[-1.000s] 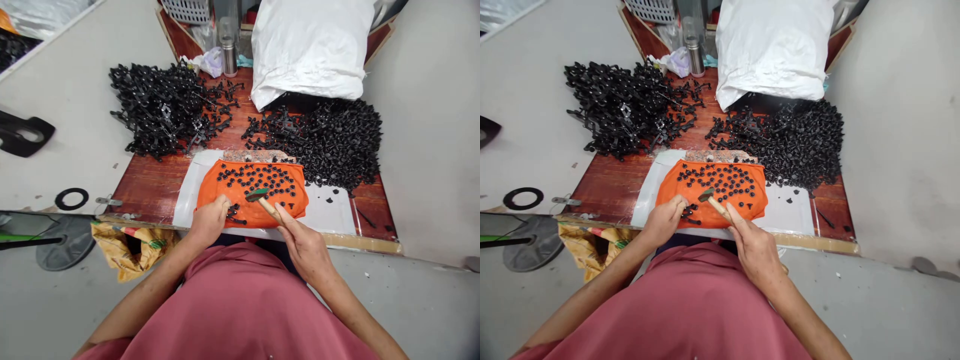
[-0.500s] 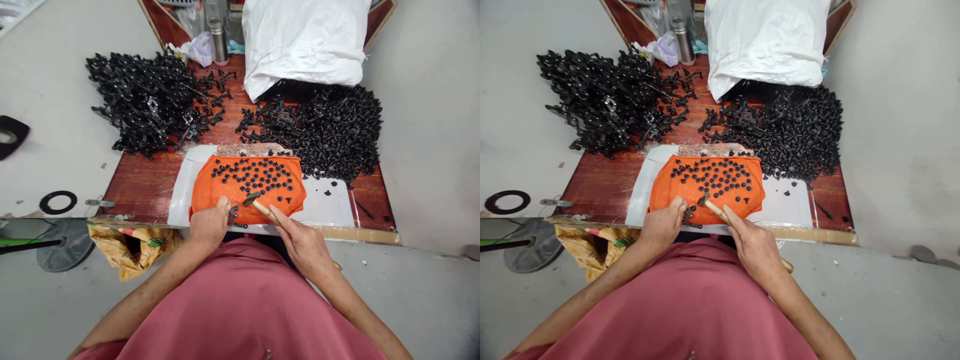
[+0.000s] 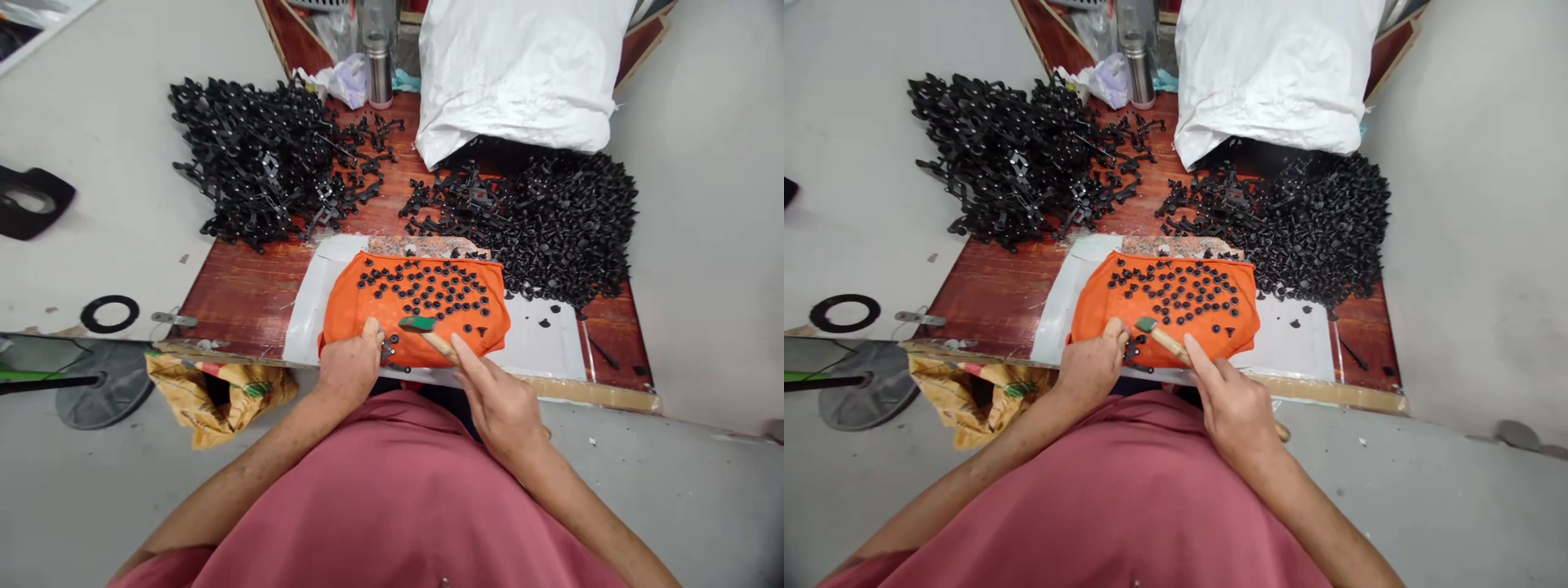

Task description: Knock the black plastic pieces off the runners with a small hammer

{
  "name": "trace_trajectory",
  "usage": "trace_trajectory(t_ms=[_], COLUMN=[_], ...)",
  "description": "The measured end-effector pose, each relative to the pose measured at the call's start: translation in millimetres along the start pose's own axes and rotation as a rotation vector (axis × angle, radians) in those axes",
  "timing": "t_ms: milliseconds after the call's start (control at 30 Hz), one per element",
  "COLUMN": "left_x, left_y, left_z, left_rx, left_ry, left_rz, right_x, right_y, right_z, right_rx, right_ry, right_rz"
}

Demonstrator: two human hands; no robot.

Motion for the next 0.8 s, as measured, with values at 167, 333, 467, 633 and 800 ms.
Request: trace_trajectory(t_ms=[167, 333, 467, 633, 800], left_x=[0.4, 1.0, 2.0, -0.7, -12.2], left_y=[0.2, -1.2, -2.9, -5.9, -16.3], left_z=[1.2, 2.4, 1.7, 5.5, 9.2], left_rx=[0.03, 0.041, 0.033, 0.012, -0.018], left_ry=[0.006, 0.001, -0.018, -0.025, 0.082], left_rz=[-0.012, -0.004, -0.009, -0.088, -0.725], right_x=[-1.4, 1.2, -3.0, 5.8, 23.8], right_y=[8.6, 1.3, 0.9, 27.4, 1.6], right_z=[-0.1, 1.2, 0.1, 6.6, 5.5], right_rx=[-0.074, -0.008, 0.039, -0.178, 0.06], right_ry=[-0.017, -0.055, -0.081, 0.034, 0.182], right_rz=[-0.104, -0.109, -0.159, -0.008, 0.515])
Point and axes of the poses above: each hand's wrist, its own z-axis towards the middle knuckle, its own y-axis out of the palm, x = y × z, the point moved 9 cm from there along z, towards the middle knuckle, and after that the axes turned 8 degrees about -y, right-handed, at the moved point
